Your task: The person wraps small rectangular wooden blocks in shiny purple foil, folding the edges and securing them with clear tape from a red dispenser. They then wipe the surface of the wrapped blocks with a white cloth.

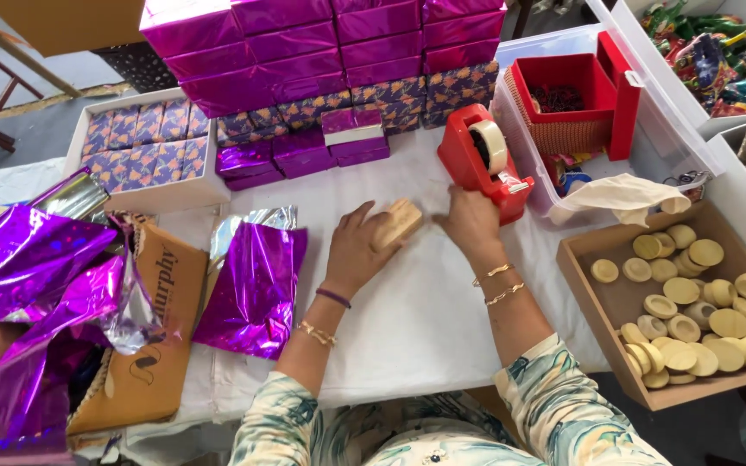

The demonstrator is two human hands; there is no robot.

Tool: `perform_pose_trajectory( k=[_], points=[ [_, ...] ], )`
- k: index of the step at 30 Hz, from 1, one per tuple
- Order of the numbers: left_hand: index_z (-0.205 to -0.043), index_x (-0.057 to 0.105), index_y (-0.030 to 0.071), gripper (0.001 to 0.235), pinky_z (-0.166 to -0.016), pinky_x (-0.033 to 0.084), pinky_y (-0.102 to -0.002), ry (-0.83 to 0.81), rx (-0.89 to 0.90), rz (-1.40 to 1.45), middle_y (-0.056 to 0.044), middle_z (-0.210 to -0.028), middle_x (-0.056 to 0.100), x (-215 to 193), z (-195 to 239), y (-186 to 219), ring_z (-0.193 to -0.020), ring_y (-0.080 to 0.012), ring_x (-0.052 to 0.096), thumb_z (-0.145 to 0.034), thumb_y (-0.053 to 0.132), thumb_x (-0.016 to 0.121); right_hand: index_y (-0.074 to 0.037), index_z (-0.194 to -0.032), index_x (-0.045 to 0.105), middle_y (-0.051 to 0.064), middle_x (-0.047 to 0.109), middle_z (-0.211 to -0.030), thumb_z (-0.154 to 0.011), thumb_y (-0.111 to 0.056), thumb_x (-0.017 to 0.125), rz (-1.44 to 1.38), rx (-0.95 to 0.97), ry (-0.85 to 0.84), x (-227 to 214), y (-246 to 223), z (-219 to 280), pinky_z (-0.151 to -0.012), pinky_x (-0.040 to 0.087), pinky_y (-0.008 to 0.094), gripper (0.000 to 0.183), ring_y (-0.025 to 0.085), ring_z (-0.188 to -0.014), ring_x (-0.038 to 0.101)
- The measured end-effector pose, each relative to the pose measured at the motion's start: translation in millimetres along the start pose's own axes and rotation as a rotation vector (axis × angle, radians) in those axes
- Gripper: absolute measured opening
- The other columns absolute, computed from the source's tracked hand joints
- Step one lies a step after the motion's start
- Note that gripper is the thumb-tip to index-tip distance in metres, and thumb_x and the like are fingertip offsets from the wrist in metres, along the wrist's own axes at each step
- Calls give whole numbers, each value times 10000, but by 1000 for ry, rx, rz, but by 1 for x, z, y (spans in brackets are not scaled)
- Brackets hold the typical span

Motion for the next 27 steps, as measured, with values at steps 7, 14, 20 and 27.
perform_pose_trajectory(
  k=[7,14,20,27],
  points=[
    [-1429,549,84,770,-995,481,-453,-105,-339,345,-134,-1213,672,5,9,-38,-1126,-339,602,-761,358,819,-91,-957,705,146,699,-936,-875,-220,759,-121,-193,126,-19,-28,13,-720,538,483,162,369,-859,679],
    [-1271,662,65,388,-957,539,-377,0,-260,489,-119,-1206,740,-105,34,-17,-1100,-287,715,-897,154,710,-33,-928,638,115,655,-924,-883,-195,745,-388,-363,135,-13,-66,25,-758,507,439,200,328,-862,635],
    [-1229,654,32,269,-988,501,-434,238,-284,392,-160,-1145,682,-161,116,-40,-1098,-320,642,-997,166,629,-37,-927,650,106,686,-930,-848,-181,766,-419,-514,80,-1,-80,30,-805,491,440,202,317,-883,631],
    [-984,672,38,253,-771,477,-482,28,-500,-157,-157,-827,610,-124,157,-69,-826,-343,599,-910,279,647,-35,-945,652,105,693,-953,-865,-176,771,-436,-520,72,7,-75,27,-819,484,428,201,315,-908,623]
  ],
)
Point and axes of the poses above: each hand's wrist, its own z-axis away from the middle knuckle, its own x-axis out of the palm, y = z × x, the point moved 6 cm from there along -z, towards the middle knuckle
